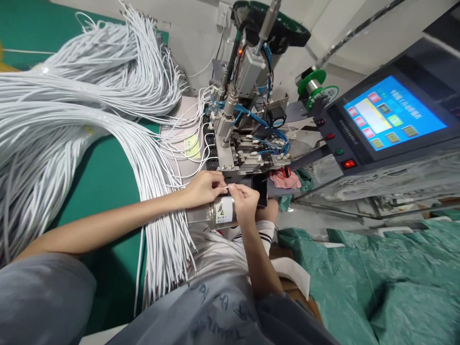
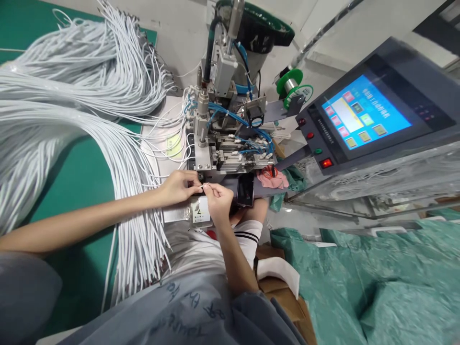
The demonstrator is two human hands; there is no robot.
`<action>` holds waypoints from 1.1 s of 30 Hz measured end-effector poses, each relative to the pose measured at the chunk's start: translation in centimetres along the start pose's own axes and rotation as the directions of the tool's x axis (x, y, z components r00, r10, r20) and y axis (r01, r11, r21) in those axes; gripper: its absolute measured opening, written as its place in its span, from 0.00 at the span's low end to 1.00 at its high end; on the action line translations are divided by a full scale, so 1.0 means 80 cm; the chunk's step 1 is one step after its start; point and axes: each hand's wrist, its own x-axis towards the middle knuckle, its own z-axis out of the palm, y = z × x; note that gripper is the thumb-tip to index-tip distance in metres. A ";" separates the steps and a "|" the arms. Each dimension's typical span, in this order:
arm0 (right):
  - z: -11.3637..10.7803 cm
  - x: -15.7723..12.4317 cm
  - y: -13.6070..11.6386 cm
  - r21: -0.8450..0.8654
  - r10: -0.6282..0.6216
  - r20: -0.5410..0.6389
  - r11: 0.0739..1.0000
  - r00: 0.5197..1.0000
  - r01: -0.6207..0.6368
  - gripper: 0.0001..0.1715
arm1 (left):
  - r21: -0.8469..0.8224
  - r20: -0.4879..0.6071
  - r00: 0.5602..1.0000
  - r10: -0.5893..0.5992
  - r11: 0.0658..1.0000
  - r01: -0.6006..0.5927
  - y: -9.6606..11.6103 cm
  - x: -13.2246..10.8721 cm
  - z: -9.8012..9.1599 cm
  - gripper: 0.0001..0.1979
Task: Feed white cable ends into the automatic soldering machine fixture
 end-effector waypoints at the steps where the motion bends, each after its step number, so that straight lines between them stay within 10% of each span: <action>1: 0.005 -0.004 0.003 0.021 0.003 -0.043 1.000 0.999 -0.002 0.10 | -0.004 0.001 1.000 -0.004 1.000 0.004 0.000 -0.001 0.001 0.08; 6: 0.013 -0.016 0.007 -0.175 -0.155 -0.181 0.977 0.971 0.123 0.13 | 0.207 -0.002 0.987 0.161 0.966 -0.157 0.000 -0.005 0.001 0.09; 11: -0.006 -0.003 -0.002 -0.346 -0.166 0.058 0.922 0.984 0.176 0.14 | 0.551 0.097 0.927 0.363 0.756 -0.354 -0.004 -0.007 -0.002 0.12; 19: 0.002 -0.001 -0.002 -0.313 -0.370 -0.034 0.886 0.929 0.341 0.16 | -0.051 0.020 0.999 0.044 0.998 -0.043 -0.006 0.000 0.002 0.08; 25: -0.010 0.007 0.021 -0.257 -0.195 -0.016 0.949 0.981 0.184 0.13 | 0.193 0.175 0.971 0.162 0.961 -0.196 -0.006 -0.001 -0.001 0.12; 33: -0.035 0.031 0.061 -0.077 0.092 0.100 0.993 0.991 -0.085 0.11 | 0.634 0.339 0.940 -0.030 0.746 -0.205 0.000 -0.002 0.000 0.13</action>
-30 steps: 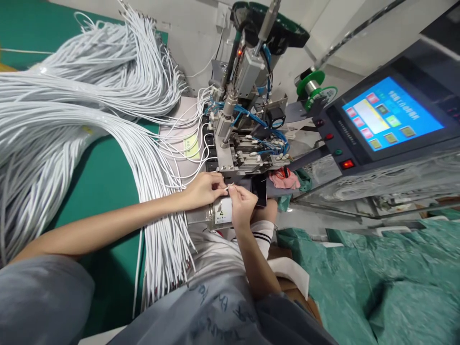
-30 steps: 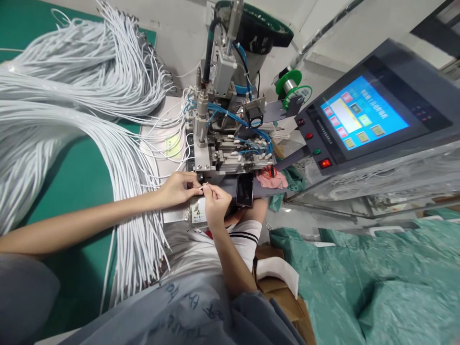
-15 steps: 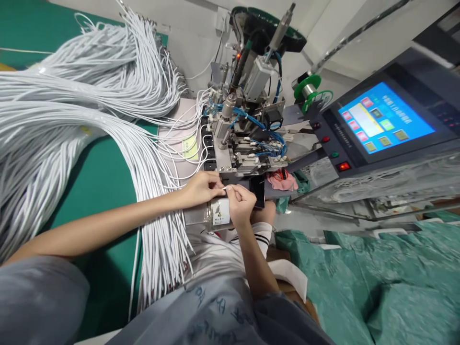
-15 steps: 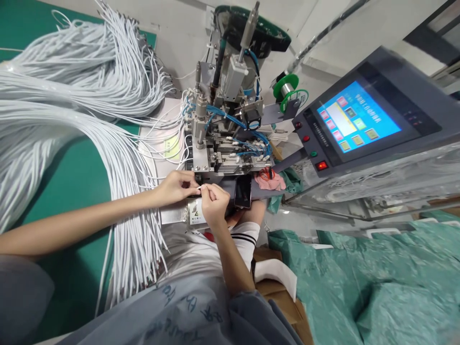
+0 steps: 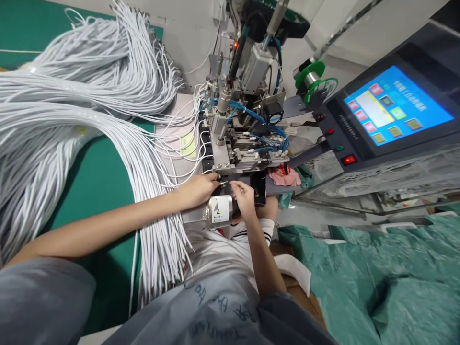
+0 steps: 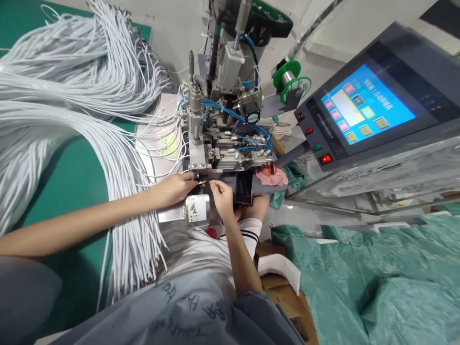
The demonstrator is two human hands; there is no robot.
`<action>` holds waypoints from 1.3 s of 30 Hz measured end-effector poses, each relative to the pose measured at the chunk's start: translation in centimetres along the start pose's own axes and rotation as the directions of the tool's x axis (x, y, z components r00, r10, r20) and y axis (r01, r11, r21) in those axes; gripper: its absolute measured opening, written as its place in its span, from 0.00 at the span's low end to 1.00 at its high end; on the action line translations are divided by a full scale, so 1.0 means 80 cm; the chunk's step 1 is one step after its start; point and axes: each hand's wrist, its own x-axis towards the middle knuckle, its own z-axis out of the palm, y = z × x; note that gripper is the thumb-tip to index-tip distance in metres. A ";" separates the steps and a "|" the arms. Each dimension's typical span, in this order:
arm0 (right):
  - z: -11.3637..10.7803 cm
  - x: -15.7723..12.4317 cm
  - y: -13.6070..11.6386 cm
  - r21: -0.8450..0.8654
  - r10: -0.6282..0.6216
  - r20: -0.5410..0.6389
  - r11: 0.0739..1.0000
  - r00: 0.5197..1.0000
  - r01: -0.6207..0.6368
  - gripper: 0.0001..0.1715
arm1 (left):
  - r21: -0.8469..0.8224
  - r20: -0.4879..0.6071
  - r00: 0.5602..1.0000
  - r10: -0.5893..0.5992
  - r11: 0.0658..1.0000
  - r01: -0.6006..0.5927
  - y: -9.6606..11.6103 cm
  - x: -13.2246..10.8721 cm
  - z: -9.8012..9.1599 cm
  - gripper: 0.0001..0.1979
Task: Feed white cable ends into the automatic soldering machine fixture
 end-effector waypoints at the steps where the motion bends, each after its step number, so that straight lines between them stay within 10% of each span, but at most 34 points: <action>1: 0.002 0.001 0.001 0.021 0.026 0.013 0.999 1.000 -0.026 0.12 | 0.009 0.011 1.000 -0.001 1.000 0.001 0.000 0.001 0.000 0.13; 30: 0.017 0.008 0.001 0.112 0.154 0.083 0.980 0.985 -0.163 0.11 | 0.167 0.078 0.990 0.114 0.978 -0.125 -0.001 0.002 0.003 0.14; 39: 0.017 0.013 -0.003 0.016 0.020 0.033 1.000 0.999 -0.020 0.12 | 0.119 0.050 0.990 0.133 0.983 -0.138 -0.002 0.002 0.001 0.11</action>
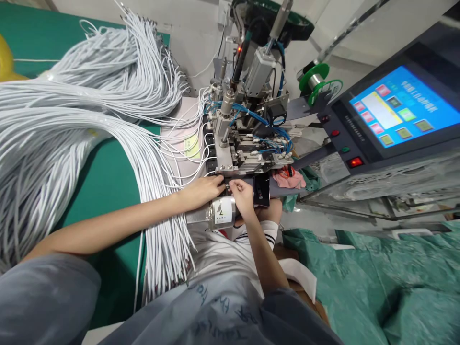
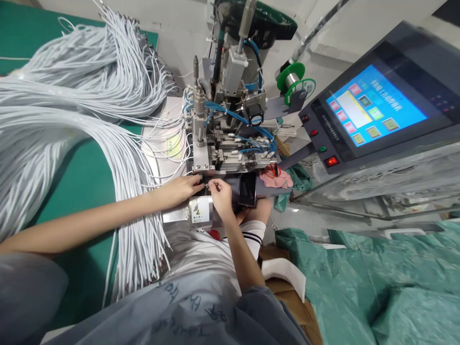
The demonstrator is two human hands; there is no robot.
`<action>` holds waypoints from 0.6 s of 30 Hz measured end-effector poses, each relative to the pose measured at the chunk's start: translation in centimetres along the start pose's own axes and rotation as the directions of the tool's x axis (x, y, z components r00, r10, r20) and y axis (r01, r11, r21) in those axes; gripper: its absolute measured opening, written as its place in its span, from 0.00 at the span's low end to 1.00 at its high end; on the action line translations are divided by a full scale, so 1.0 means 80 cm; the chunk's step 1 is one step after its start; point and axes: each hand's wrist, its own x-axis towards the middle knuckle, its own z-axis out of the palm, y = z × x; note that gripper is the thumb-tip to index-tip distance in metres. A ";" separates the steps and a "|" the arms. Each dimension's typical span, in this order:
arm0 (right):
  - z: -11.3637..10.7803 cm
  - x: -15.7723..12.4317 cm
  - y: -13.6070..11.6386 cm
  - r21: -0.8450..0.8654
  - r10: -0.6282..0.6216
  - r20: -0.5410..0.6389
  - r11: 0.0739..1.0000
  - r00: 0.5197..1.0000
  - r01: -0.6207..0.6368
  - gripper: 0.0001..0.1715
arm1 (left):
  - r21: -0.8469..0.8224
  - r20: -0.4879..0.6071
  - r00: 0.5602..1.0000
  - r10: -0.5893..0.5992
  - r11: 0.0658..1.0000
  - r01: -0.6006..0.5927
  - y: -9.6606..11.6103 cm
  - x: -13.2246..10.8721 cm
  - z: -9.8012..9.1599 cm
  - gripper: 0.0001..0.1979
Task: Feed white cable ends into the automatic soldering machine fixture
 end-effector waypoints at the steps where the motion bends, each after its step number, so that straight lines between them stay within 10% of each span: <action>1: 0.000 0.001 0.000 -0.014 -0.001 0.011 1.000 1.000 0.001 0.11 | 0.009 0.002 1.000 0.004 1.000 -0.004 0.000 0.000 0.001 0.11; 18: -0.008 0.013 0.012 -0.210 -0.107 0.182 0.967 0.977 0.145 0.15 | 0.129 0.078 0.979 -0.190 0.975 0.179 0.010 -0.017 -0.023 0.09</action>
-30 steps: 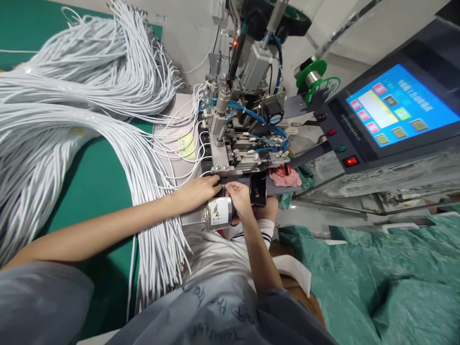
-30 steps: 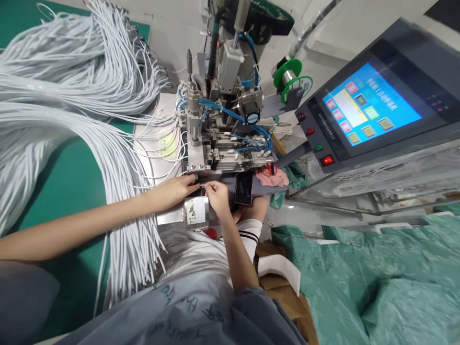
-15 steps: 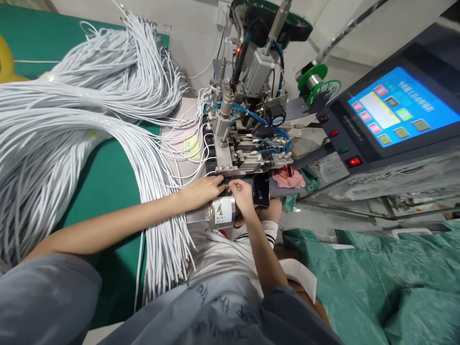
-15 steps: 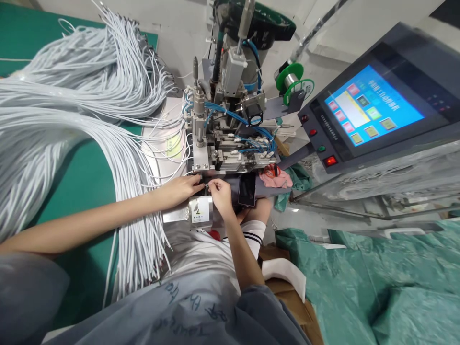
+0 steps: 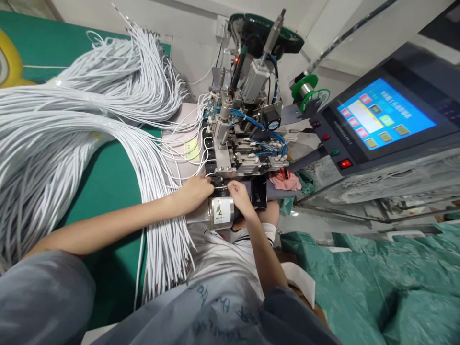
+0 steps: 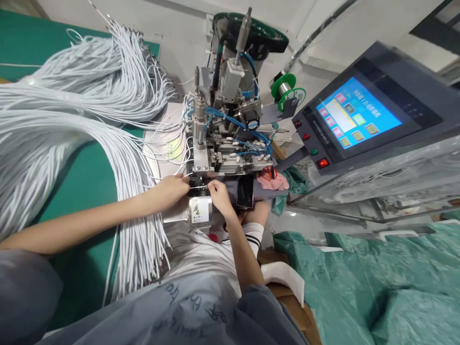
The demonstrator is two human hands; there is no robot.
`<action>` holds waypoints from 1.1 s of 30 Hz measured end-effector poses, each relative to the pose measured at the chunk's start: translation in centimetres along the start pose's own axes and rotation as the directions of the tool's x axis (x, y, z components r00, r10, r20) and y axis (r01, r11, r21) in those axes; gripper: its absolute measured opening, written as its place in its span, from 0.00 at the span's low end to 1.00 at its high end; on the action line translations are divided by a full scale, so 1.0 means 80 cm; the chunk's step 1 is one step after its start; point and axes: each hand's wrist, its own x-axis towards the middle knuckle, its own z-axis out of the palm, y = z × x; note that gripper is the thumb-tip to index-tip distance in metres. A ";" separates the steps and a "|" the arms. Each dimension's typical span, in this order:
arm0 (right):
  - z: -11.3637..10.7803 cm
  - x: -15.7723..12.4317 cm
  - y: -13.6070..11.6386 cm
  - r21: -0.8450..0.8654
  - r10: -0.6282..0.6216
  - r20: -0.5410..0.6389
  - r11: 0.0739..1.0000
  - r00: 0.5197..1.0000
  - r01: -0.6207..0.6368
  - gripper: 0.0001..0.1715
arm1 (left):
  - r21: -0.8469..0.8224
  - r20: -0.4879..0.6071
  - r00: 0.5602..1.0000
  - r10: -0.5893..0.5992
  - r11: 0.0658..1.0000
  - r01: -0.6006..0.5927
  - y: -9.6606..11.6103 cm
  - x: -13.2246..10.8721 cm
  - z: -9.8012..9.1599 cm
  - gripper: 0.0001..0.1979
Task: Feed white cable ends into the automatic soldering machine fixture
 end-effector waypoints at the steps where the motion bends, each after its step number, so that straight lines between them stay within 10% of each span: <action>1: 0.000 0.000 0.000 -0.011 -0.003 -0.003 1.000 1.000 0.003 0.15 | 0.000 -0.012 1.000 0.007 1.000 -0.007 0.000 -0.001 0.002 0.09; 16: 0.014 -0.061 -0.054 -0.161 -0.238 -0.330 0.968 0.913 0.194 0.11 | -0.034 -0.052 0.993 -0.102 0.994 0.100 -0.011 0.005 0.003 0.09; 22: 0.041 -0.078 -0.058 -0.285 -0.375 -0.176 0.905 0.910 0.317 0.10 | -0.107 -0.129 0.959 -0.252 0.965 0.240 -0.077 0.018 -0.012 0.11; 27: 0.041 -0.075 -0.055 -0.359 -0.475 -0.188 0.848 0.860 0.389 0.10 | -0.080 -0.350 0.786 -0.511 0.852 0.518 -0.164 0.023 -0.015 0.26; 33: 0.042 -0.075 -0.051 -0.427 -0.516 -0.185 0.808 0.836 0.405 0.10 | 0.002 -0.269 0.835 -0.479 0.867 0.498 -0.214 0.077 0.021 0.38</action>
